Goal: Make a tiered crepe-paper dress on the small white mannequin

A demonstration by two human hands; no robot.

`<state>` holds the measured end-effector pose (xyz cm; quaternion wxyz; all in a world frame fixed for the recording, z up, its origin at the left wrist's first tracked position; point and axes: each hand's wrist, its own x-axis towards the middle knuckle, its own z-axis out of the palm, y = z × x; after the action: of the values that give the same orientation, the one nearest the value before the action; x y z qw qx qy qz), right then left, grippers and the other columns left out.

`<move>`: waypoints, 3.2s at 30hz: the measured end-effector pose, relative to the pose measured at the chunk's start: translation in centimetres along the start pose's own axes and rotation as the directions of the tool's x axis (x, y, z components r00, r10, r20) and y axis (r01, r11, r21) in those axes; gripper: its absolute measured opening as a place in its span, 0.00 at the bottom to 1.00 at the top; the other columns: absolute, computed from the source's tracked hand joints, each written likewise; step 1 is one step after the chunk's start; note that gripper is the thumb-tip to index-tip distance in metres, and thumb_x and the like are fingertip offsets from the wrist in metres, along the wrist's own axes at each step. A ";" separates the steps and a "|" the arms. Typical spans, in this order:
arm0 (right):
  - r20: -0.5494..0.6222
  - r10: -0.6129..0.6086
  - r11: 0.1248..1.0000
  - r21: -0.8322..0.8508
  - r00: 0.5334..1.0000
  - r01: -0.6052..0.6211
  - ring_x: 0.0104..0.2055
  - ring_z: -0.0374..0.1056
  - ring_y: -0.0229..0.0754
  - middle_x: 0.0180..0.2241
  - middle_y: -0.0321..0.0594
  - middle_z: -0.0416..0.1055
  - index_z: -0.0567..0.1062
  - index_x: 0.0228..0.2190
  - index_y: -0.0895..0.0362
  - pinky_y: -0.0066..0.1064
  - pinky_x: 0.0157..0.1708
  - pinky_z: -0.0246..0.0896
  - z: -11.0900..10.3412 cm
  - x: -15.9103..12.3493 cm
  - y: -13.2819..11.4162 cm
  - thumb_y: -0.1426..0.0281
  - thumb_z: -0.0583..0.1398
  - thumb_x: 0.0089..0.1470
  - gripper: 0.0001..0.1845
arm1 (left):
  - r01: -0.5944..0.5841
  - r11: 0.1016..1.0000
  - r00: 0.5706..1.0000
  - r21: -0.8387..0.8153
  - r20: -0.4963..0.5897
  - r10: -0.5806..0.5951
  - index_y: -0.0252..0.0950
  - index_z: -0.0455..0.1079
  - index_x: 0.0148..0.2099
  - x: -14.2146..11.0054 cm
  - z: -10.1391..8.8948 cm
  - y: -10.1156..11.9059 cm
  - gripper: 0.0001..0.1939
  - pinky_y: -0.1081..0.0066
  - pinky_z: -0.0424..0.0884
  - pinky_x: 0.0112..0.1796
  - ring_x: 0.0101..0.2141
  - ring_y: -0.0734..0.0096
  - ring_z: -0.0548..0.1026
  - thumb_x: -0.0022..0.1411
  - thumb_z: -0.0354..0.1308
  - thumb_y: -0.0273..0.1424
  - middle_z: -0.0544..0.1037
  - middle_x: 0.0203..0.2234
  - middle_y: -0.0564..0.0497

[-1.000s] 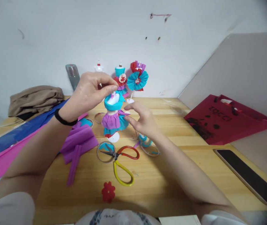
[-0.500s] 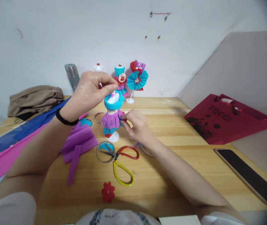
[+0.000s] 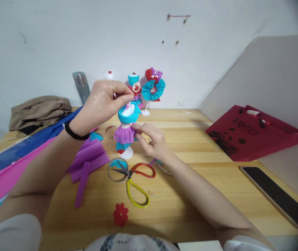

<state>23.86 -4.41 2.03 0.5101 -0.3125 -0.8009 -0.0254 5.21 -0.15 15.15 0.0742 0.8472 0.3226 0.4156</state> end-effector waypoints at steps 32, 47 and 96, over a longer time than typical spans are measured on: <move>0.033 0.090 0.995 0.033 0.995 -0.091 0.36 0.74 0.42 0.35 0.41 0.80 0.78 0.49 0.54 0.36 0.39 0.69 -0.6 -0.2 0.0 0.74 0.56 0.62 0.17 | 0.045 0.997 0.999 0.060 -0.024 -0.043 0.38 0.79 0.34 0.0 -0.4 -0.3 0.12 0.63 0.74 0.39 0.34 0.62 0.78 0.62 0.58 0.38 0.85 0.33 0.50; 0.124 0.065 0.997 -0.046 0.990 -0.060 0.33 0.72 0.43 0.32 0.41 0.78 0.75 0.54 0.53 0.38 0.37 0.68 -0.3 -0.2 0.0 0.73 0.54 0.63 0.20 | 0.048 0.996 0.999 0.070 0.001 -0.048 0.37 0.79 0.34 0.0 -0.2 -0.2 0.11 0.61 0.73 0.41 0.34 0.61 0.78 0.61 0.58 0.37 0.83 0.31 0.49; -0.026 -0.265 0.804 -0.558 0.964 0.206 0.33 0.57 0.43 0.28 0.41 0.69 0.76 0.30 0.57 0.35 0.34 0.48 3.8 -0.2 0.5 0.74 0.56 0.62 0.10 | 0.089 0.968 0.996 0.235 -0.027 -0.085 0.42 0.72 0.23 3.8 1.4 -1.8 0.13 0.61 0.69 0.34 0.30 0.58 0.77 0.58 0.62 0.37 0.80 0.24 0.48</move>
<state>21.16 -2.73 -0.05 0.4318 -0.3422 -0.7650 -0.3336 7.12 3.71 16.00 -0.0115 0.8315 0.4072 0.3777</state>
